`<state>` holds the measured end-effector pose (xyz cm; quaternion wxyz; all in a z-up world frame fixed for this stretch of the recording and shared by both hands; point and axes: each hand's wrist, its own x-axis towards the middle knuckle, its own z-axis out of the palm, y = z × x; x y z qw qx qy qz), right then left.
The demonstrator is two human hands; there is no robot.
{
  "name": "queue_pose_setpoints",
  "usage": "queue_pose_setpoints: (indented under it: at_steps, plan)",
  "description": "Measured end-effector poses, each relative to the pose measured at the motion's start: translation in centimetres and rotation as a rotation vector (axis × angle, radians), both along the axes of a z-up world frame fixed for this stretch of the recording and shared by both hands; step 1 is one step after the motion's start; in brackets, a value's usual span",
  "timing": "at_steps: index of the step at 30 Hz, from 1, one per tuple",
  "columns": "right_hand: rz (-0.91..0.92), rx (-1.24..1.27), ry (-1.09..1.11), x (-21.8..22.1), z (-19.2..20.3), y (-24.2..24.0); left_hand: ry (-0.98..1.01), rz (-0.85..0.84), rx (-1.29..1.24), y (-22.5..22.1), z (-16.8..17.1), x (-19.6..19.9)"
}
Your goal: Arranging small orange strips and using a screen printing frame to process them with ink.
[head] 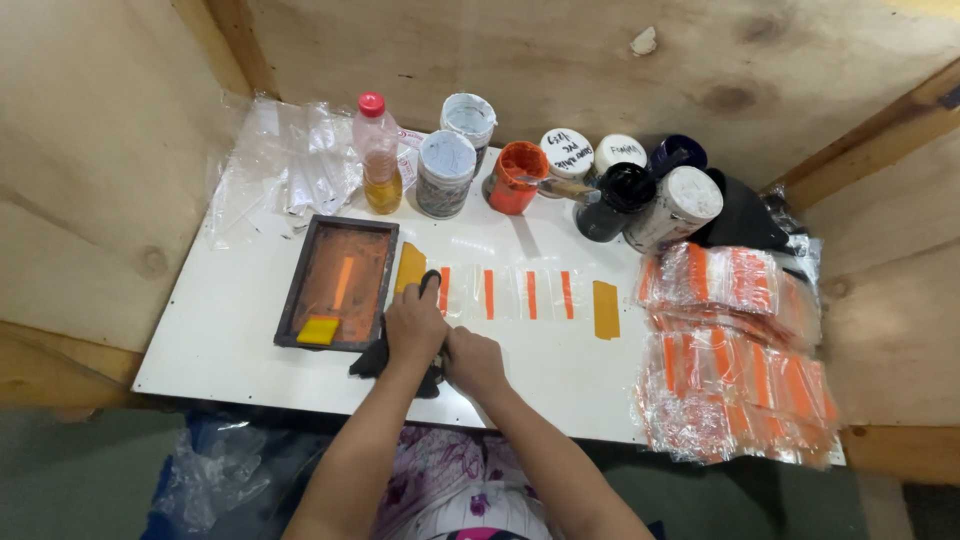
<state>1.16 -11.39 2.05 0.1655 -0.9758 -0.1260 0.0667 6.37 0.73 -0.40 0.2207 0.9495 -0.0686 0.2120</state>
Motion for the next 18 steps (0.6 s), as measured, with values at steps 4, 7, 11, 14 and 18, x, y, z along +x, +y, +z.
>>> queue_pose_setpoints:
  at_steps: [4, 7, 11, 14, 18]
  plan:
    - [-0.278, 0.542, -0.208, -0.7, -2.3, -2.2, 0.142, -0.051, -0.428, -1.7, 0.8, -3.9]
    - [-0.366, 0.938, -0.254, -0.7, -2.8, -4.2, 0.269, -0.163, -0.792, -4.3, 2.3, -5.5]
    - [-0.679, 1.116, -0.203, -2.7, 0.4, -7.3, 0.42, -0.335, -0.887, -7.7, 3.5, -6.7]
    - [-0.948, 1.424, -0.296, -2.9, 6.0, -9.3, 0.502, -0.447, -0.689, -9.2, 3.7, -6.4]
    - [-1.054, 1.667, -0.482, -1.8, 9.2, -13.3, 0.599, -0.718, -0.472, -11.2, 3.2, -7.8]
